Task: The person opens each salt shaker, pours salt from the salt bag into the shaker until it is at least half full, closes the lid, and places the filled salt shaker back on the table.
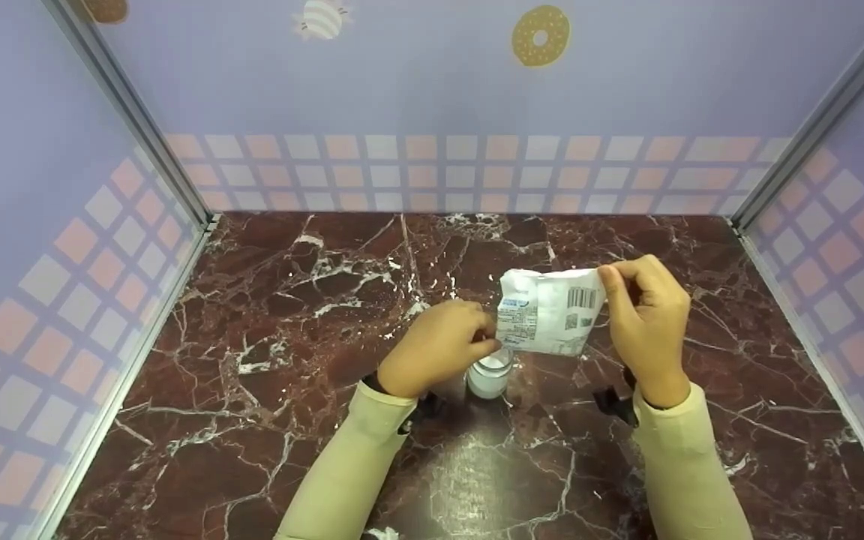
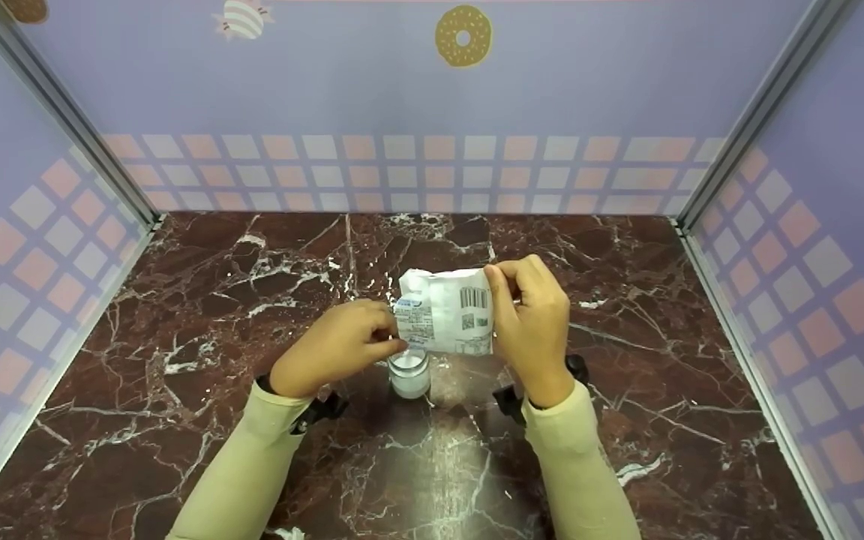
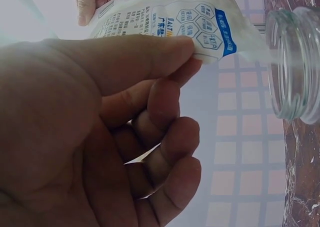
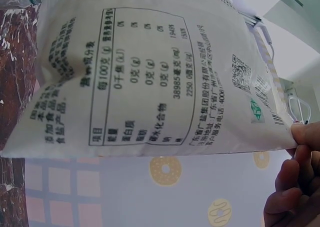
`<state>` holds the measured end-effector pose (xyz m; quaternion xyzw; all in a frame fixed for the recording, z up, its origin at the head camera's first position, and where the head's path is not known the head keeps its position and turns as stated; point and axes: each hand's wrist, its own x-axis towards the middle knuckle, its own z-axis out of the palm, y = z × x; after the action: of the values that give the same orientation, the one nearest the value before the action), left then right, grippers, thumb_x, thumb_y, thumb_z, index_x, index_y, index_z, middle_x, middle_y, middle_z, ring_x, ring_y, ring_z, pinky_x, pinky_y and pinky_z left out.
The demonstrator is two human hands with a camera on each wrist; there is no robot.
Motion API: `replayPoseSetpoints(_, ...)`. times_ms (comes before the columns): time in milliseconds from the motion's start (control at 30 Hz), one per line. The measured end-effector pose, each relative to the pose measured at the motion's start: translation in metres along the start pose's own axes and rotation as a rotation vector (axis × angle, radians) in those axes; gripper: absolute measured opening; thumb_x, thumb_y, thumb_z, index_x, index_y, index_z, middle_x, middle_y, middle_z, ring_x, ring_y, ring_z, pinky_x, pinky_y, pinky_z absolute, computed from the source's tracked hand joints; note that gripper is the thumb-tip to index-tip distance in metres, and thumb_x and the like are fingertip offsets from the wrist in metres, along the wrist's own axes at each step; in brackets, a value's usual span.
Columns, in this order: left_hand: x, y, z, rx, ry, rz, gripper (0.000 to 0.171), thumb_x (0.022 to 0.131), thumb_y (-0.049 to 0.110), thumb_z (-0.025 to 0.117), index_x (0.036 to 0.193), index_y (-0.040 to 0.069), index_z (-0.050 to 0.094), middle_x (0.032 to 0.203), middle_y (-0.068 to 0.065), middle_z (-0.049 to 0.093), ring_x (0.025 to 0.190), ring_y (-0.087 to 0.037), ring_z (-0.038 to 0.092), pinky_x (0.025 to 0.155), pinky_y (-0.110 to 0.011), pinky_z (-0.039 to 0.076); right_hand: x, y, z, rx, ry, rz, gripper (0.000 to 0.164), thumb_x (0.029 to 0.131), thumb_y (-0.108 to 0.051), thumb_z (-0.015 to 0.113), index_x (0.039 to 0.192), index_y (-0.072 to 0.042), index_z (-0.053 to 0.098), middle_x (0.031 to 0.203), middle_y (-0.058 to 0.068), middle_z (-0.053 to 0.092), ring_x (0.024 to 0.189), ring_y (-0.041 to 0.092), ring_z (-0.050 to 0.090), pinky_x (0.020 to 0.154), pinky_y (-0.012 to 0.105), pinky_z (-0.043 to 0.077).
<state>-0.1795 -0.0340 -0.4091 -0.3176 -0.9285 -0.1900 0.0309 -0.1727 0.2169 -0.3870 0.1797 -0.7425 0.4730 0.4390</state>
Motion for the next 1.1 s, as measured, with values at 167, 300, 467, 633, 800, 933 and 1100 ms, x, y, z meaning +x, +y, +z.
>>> replayPoseSetpoints(167, 0.0000, -0.0003, 0.0003, 0.001, 0.005, 0.004, 0.017, 0.095, 0.029, 0.072, 0.091, 0.015, 0.078, 0.092, 0.003, 0.071, 0.087, -0.018, 0.065, 0.082, -0.035, 0.055, 0.0006, -0.0026, 0.0003, -0.001, 0.002, -0.001, 0.015, 0.086, 0.017, 0.071, 0.076, 0.008, 0.066, 0.065, 0.014, 0.049, 0.062, 0.007, 0.039, 0.056, 0.023, 0.029)
replayPoseSetpoints(300, -0.0001, -0.0002, 0.0003, 0.004, 0.000, -0.001, 0.017, 0.095, 0.030, 0.072, 0.091, 0.015, 0.077, 0.090, 0.003, 0.070, 0.085, -0.017, 0.064, 0.080, -0.034, 0.054, 0.0008, -0.0032, 0.0002, -0.005, 0.005, -0.001, 0.014, 0.086, 0.017, 0.071, 0.076, 0.008, 0.066, 0.065, 0.014, 0.049, 0.062, 0.007, 0.039, 0.057, 0.021, 0.030)
replayPoseSetpoints(467, -0.0002, 0.0002, -0.0001, -0.005, 0.001, 0.000, 0.017, 0.095, 0.030, 0.072, 0.088, 0.015, 0.076, 0.084, 0.004, 0.067, 0.080, -0.016, 0.061, 0.075, -0.033, 0.052, -0.0004, 0.0008, -0.0002, -0.005, 0.003, 0.003, 0.014, 0.086, 0.016, 0.072, 0.076, 0.007, 0.067, 0.066, 0.013, 0.049, 0.062, 0.007, 0.040, 0.057, 0.023, 0.030)
replayPoseSetpoints(633, -0.0001, 0.0003, -0.0001, -0.020, 0.014, 0.008, 0.015, 0.093, 0.027, 0.073, 0.084, 0.015, 0.074, 0.082, 0.004, 0.065, 0.079, -0.016, 0.059, 0.074, -0.033, 0.052, -0.0010, 0.0033, -0.0001, -0.010, -0.003, 0.001, 0.014, 0.086, 0.016, 0.072, 0.077, 0.006, 0.068, 0.066, 0.012, 0.049, 0.062, 0.007, 0.040, 0.056, 0.024, 0.030)
replayPoseSetpoints(800, -0.0014, -0.0006, 0.0012, -0.024, 0.005, -0.002, 0.016, 0.094, 0.028, 0.073, 0.085, 0.014, 0.074, 0.084, 0.004, 0.066, 0.081, -0.016, 0.061, 0.077, -0.034, 0.053, -0.0012, 0.0020, 0.0022, -0.012, -0.005, -0.004, 0.015, 0.085, 0.016, 0.072, 0.076, 0.006, 0.067, 0.066, 0.012, 0.049, 0.063, 0.008, 0.040, 0.058, 0.022, 0.030)
replayPoseSetpoints(933, -0.0016, 0.0000, 0.0005, -0.025, -0.008, -0.010, 0.017, 0.094, 0.029, 0.074, 0.085, 0.014, 0.075, 0.086, 0.003, 0.068, 0.082, -0.016, 0.061, 0.078, -0.034, 0.053, -0.0017, 0.0006, 0.0029, -0.013, -0.009, -0.005, 0.015, 0.086, 0.015, 0.072, 0.076, 0.006, 0.066, 0.065, 0.013, 0.049, 0.063, 0.008, 0.040, 0.058, 0.021, 0.030)
replayPoseSetpoints(1100, -0.0005, 0.0004, -0.0013, -0.028, -0.011, -0.004, 0.017, 0.094, 0.030, 0.073, 0.087, 0.015, 0.075, 0.088, 0.003, 0.071, 0.083, -0.017, 0.063, 0.080, -0.035, 0.054, -0.0011, 0.0007, 0.0023, -0.012, 0.007, -0.006, 0.015, 0.085, 0.016, 0.073, 0.075, 0.006, 0.067, 0.065, 0.013, 0.049, 0.064, 0.007, 0.040, 0.060, 0.020, 0.030)
